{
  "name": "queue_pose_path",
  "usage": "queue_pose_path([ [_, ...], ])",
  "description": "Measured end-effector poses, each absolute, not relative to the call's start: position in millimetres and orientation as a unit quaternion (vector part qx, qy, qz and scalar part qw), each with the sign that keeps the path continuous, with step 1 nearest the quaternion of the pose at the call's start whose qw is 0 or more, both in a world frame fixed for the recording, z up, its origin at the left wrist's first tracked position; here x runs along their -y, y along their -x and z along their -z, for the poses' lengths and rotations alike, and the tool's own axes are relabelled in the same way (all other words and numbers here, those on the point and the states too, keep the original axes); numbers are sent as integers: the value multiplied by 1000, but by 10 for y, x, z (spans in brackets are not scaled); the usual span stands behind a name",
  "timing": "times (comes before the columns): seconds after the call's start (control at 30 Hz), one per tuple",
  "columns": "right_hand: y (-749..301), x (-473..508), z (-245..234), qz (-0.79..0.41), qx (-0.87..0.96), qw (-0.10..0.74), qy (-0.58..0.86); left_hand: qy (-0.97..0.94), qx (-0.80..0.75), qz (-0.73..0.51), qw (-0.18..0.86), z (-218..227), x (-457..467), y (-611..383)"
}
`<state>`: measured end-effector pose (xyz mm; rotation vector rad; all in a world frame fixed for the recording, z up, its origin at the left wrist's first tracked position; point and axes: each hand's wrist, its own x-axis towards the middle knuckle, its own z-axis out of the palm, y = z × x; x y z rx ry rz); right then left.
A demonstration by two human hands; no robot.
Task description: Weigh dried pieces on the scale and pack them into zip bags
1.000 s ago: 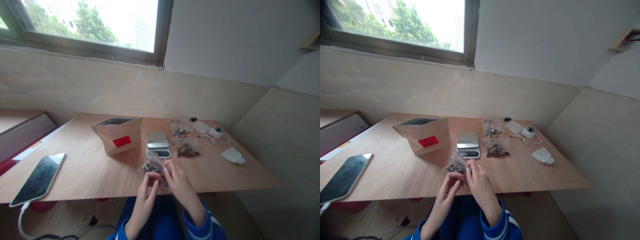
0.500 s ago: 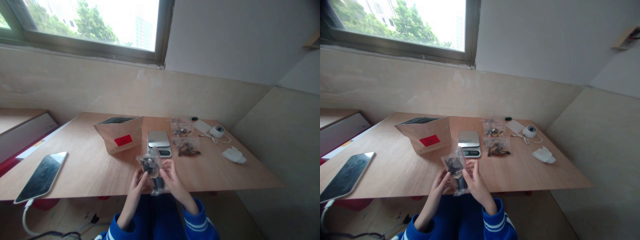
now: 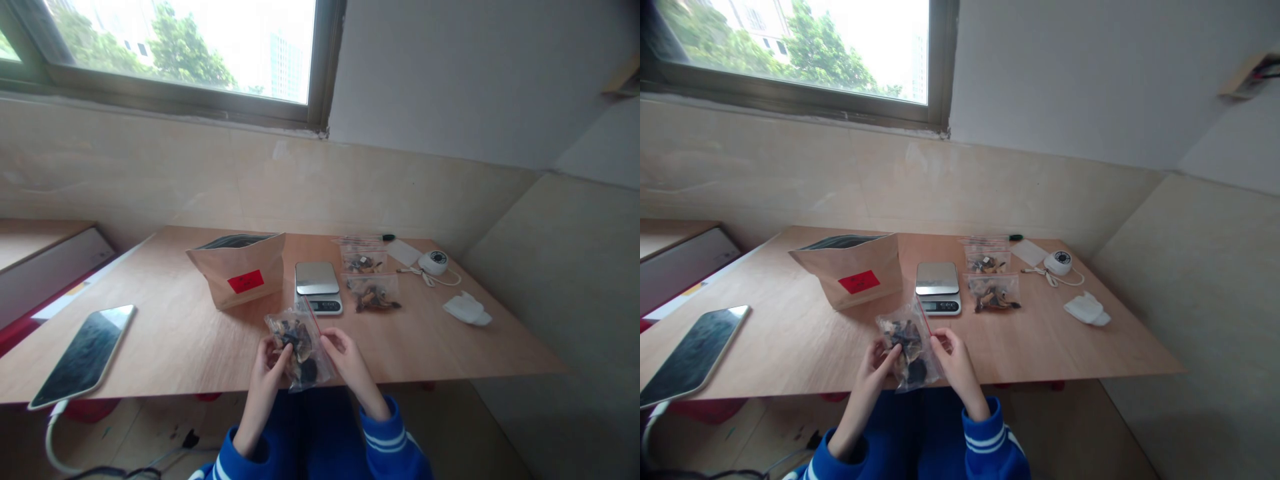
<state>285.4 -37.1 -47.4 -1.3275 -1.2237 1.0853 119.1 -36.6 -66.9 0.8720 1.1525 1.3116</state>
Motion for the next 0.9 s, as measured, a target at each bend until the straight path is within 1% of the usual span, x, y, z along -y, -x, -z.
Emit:
queue_pose_path([
  [0.17, -2829, 356, 517, -444, 493, 499, 557, -368, -501, -549, 558, 738, 333, -1165],
  [0.3, -2824, 381, 409, -455, 493, 500, 548, -366, -520, -556, 535, 798, 323, -1172],
  [0.37, -2799, 397, 293, -455, 505, 492, 543, -382, -557, -573, 463, 756, 355, -1184],
  [0.47, -2698, 412, 78, -425, 542, 465, 557, -437, -614, -581, 307, 554, 456, -1208],
  [0.5, -2648, 414, 7, -402, 563, 452, 563, -454, -617, -574, 291, 465, 493, -1215],
  [0.6, -2486, 418, -166, -319, 639, 409, 567, -502, -575, -522, 381, 240, 566, -1223],
  [0.67, -2392, 429, -226, -282, 673, 386, 564, -503, -562, -502, 423, 178, 571, -1209],
  [0.73, -2325, 454, -237, -267, 681, 378, 568, -497, -565, -493, 436, 183, 556, -1178],
  [0.9, -2252, 544, -139, -283, 667, 378, 576, -488, -580, -486, 434, 262, 556, -1117],
])
